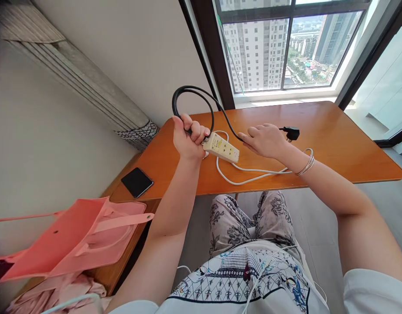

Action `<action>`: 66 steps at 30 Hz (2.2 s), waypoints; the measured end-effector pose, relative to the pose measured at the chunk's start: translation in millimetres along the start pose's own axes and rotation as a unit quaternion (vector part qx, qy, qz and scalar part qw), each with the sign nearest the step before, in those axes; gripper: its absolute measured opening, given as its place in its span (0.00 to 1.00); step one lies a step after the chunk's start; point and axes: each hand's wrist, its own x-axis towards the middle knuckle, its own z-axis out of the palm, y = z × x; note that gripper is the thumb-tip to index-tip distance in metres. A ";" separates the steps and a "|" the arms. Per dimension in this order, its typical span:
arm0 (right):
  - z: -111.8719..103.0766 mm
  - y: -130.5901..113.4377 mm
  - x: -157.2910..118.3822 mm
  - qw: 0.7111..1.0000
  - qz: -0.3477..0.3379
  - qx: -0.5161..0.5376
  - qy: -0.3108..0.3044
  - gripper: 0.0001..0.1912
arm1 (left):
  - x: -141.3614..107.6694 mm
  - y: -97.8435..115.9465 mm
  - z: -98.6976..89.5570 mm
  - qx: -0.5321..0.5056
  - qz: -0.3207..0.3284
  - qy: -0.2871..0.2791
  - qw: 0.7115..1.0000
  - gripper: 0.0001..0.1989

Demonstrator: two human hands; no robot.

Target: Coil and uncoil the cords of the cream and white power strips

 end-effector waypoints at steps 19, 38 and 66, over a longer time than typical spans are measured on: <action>-45.9 -40.7 23.7 0.980 -0.162 0.085 0.082 0.21 | -24.7 -25.5 4.4 0.045 -0.164 -0.109 0.979 0.27; -64.1 14.1 41.3 0.983 0.031 0.182 0.023 0.21 | -20.1 -14.8 5.5 0.059 -0.332 -0.202 0.920 0.27; 101.7 34.0 31.7 0.722 0.330 0.607 0.044 0.16 | 55.1 -74.0 -23.7 -0.047 -0.408 -0.075 0.909 0.23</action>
